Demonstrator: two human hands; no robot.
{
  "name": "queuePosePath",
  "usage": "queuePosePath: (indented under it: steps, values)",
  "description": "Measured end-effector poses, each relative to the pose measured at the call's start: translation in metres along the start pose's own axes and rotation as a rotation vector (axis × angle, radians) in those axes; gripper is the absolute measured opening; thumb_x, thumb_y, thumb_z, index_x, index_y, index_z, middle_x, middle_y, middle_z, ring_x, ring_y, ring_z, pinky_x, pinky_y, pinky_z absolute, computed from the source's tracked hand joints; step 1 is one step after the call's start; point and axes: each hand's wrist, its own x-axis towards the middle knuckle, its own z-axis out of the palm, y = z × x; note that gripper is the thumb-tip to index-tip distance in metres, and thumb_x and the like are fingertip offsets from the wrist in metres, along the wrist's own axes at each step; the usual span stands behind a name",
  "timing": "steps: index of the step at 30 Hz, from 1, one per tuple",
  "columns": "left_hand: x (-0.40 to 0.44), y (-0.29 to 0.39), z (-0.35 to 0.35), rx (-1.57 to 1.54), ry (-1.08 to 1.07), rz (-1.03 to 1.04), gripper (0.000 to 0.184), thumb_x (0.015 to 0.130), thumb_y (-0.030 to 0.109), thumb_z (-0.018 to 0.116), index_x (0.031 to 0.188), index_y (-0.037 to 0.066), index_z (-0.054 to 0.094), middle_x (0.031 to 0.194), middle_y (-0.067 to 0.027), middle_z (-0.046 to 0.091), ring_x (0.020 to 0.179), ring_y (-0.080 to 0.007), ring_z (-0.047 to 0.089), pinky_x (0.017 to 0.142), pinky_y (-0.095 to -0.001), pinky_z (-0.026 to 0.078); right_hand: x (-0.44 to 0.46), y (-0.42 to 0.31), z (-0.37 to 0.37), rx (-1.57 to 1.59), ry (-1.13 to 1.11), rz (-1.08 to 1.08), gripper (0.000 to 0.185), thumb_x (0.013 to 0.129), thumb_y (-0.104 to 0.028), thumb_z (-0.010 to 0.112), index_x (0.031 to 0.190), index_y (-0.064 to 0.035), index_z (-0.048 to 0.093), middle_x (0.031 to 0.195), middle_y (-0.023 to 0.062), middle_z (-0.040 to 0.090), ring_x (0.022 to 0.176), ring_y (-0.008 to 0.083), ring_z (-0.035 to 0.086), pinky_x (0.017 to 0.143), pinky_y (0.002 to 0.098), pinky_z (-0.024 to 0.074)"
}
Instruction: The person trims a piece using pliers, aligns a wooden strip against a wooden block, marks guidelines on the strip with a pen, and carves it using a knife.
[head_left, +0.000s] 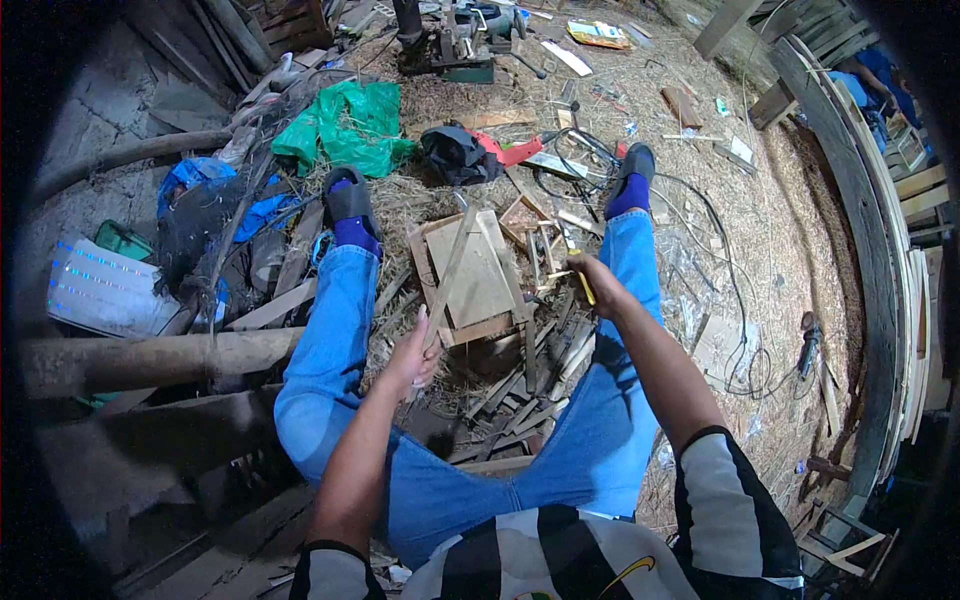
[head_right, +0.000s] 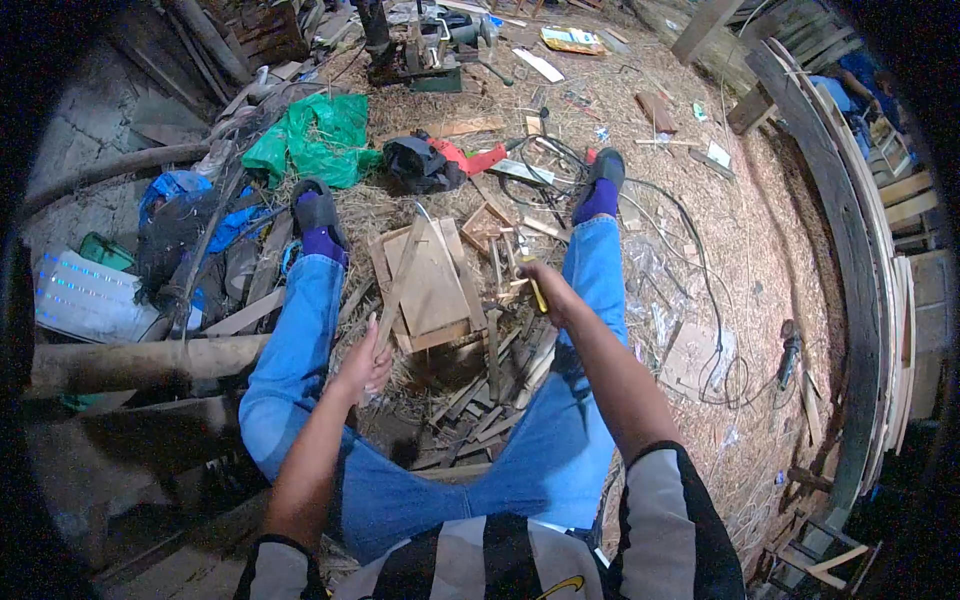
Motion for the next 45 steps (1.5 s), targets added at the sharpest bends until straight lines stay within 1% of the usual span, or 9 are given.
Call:
queuePosePath:
  steps: [4,8,11,23,30,35,40,42,45]
  values:
    - [0.018,0.0,-0.002,0.031,-0.013,-0.01,0.071,0.1,0.077,0.029,0.066,0.015,0.036,0.047,0.0032,0.028,0.032,-0.0117,0.026,0.032,-0.0298,0.023,0.09,0.002,0.01,0.121,0.054,-0.091,0.026,0.091,-0.035,0.071,0.097,-0.0106,0.066,0.076,0.0018,0.061,0.058,0.016,0.057,0.051,0.0321,0.0474]
    - [0.022,0.005,0.002,0.031,0.017,0.042,0.071,0.1,0.076,0.032,0.067,0.014,0.039,0.048,0.004,0.032,0.034,-0.009,0.028,0.033,-0.0271,0.022,0.146,0.001,0.016,0.024,0.14,-0.1,0.034,0.082,-0.032,0.086,0.098,-0.0076,0.068,0.08,0.0034,0.064,0.063,0.017,0.058,0.054,0.0329,0.0442]
    - [0.025,0.002,-0.001,0.119,0.025,0.088,0.07,0.102,0.074,0.032,0.066,0.014,0.041,0.049,0.0038,0.034,0.037,-0.0093,0.029,0.036,-0.0281,0.023,0.141,-0.019,0.037,-0.028,0.183,-0.031,0.029,0.089,-0.024,0.081,0.078,-0.0136,0.056,0.066,-0.0038,0.053,0.045,0.0065,0.033,0.039,0.0255,0.0205]
    - [0.025,0.002,-0.003,0.138,0.044,0.028,0.069,0.104,0.071,0.028,0.066,0.015,0.041,0.053,0.0037,0.035,0.04,-0.0099,0.028,0.038,-0.0293,0.022,0.173,-0.017,0.018,0.045,0.018,0.118,0.022,0.091,-0.032,0.077,0.091,-0.0137,0.065,0.068,-0.0047,0.055,0.045,0.0068,0.028,0.039,0.0234,0.0189]
    - [0.008,0.015,0.006,-0.033,-0.133,-0.051,0.069,0.104,0.07,0.03,0.07,0.012,0.041,0.054,0.0007,0.039,0.037,-0.0108,0.033,0.036,-0.0266,0.027,0.054,-0.016,0.054,-0.016,0.142,-0.137,0.044,0.075,-0.029,0.088,0.099,-0.0066,0.058,0.075,-0.0016,0.052,0.055,0.0094,0.044,0.045,0.0266,0.0359]
    - [0.007,0.007,0.009,0.006,-0.097,0.002,0.072,0.102,0.073,0.03,0.071,0.01,0.045,0.054,-0.0001,0.04,0.038,-0.0121,0.036,0.036,-0.0277,0.033,-0.047,0.016,0.092,-0.076,-0.091,-0.215,0.054,0.073,-0.024,0.087,0.114,-0.0012,0.06,0.089,0.0067,0.066,0.08,0.0198,0.064,0.074,0.0309,0.053]
    - [0.002,-0.004,0.016,0.063,-0.15,0.091,0.071,0.104,0.07,0.03,0.072,0.009,0.046,0.054,-0.0002,0.04,0.038,-0.0123,0.037,0.037,-0.0285,0.034,-0.082,0.025,0.119,-0.054,-0.223,-0.256,0.05,0.073,-0.025,0.091,0.11,-0.0038,0.065,0.09,0.0007,0.065,0.079,0.0129,0.063,0.072,0.0272,0.0513]
    - [-0.005,-0.008,0.022,0.074,-0.172,0.111,0.072,0.103,0.072,0.029,0.071,0.009,0.045,0.052,-0.0006,0.039,0.036,-0.0137,0.036,0.035,-0.0298,0.033,-0.097,0.02,0.128,-0.046,-0.213,-0.315,0.036,0.075,-0.016,0.089,0.089,-0.0129,0.055,0.072,-0.0083,0.048,0.057,0.0054,0.046,0.051,0.0232,0.0332]
    - [-0.017,-0.012,0.034,0.071,-0.189,0.126,0.071,0.104,0.071,0.027,0.071,0.009,0.044,0.051,-0.0012,0.038,0.033,-0.0152,0.035,0.034,-0.0311,0.033,-0.105,0.02,0.126,-0.039,-0.208,-0.342,0.036,0.075,-0.017,0.09,0.097,-0.0092,0.062,0.078,-0.0063,0.055,0.064,0.0069,0.051,0.058,0.0245,0.0388]
